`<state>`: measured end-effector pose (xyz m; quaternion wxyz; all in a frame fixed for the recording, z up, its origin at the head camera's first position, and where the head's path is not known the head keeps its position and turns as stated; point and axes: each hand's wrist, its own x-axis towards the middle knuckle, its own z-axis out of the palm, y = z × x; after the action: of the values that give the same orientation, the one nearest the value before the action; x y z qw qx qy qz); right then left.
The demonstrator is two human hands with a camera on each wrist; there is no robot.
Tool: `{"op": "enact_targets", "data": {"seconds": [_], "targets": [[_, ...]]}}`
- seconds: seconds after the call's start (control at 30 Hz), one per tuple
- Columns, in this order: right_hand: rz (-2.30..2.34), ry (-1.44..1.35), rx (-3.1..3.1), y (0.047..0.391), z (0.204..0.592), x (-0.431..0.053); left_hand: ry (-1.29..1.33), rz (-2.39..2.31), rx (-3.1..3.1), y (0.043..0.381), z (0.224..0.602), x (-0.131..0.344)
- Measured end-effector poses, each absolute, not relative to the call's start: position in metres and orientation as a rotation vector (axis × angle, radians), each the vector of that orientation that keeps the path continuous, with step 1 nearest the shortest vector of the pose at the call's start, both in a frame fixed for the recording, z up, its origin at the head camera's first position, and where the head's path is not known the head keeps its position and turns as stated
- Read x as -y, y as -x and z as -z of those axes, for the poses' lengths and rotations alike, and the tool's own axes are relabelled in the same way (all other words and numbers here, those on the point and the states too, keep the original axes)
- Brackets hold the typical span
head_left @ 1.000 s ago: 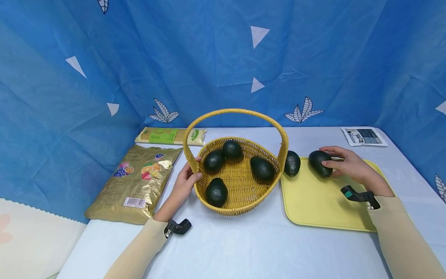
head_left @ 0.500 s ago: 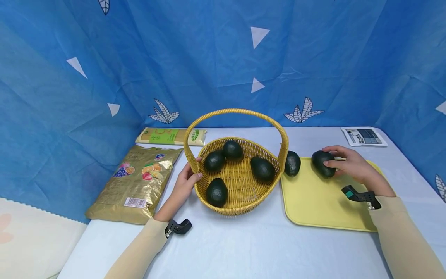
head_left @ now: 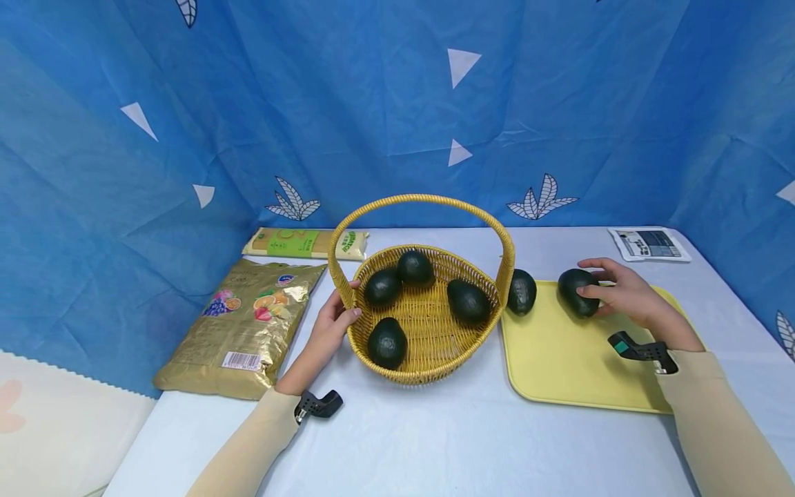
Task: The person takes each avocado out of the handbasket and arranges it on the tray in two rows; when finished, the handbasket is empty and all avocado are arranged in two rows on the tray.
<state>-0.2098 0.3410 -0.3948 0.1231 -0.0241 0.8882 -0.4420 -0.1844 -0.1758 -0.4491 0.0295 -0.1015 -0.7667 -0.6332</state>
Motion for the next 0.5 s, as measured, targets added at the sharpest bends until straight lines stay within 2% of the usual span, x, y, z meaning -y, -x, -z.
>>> {"op": "enact_targets", "data": {"seconds": [0.5], "targets": [[1.295,0.143,-2.599,0.2099,0.3985,-0.3360,0.293,1.942,2.374,0.1845,0.4490,0.1752]]}}
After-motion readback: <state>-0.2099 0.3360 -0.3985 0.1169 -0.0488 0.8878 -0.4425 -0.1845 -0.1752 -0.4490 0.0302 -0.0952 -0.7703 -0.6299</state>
